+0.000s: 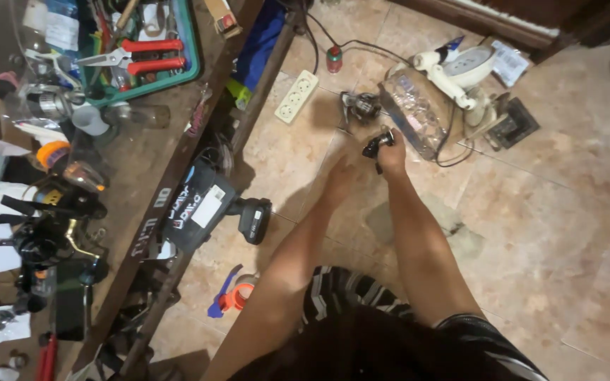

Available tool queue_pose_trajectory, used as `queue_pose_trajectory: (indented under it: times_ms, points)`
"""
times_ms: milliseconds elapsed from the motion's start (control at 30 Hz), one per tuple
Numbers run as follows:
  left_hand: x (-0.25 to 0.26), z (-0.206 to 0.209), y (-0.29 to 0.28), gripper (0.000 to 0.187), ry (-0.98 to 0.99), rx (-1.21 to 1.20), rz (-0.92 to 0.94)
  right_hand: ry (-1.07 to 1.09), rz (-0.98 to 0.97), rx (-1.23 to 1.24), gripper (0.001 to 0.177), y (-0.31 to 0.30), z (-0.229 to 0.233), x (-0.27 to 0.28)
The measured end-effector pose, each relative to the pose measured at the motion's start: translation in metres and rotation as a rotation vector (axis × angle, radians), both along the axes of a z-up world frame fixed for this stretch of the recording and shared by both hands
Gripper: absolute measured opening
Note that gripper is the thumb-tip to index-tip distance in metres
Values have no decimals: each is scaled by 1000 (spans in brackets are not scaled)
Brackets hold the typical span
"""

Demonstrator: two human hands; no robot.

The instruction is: The recorder is assembling and maintaining several fishing reels and related electronic or mechanical parts on a workbench.

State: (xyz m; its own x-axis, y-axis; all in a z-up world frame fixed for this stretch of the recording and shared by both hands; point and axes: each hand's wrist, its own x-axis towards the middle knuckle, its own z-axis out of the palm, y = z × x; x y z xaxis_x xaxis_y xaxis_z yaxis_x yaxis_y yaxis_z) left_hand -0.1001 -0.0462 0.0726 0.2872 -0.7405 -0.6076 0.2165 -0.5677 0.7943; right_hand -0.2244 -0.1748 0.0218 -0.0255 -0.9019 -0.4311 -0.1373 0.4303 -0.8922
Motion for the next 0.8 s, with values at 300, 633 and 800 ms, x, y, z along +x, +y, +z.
queue_pose_trajectory:
  times_ms: [300,633,800]
  points:
    - [54,-105,31,55,-606,-102,-266,270,92,-298,48,-1,-84,40]
    - [66,-32,32,59,-209,-148,27,266,174,-85,70,-10,-69,50]
    - [82,-86,8,64,128,-329,179,-199,212,92,83,-18,-79,34]
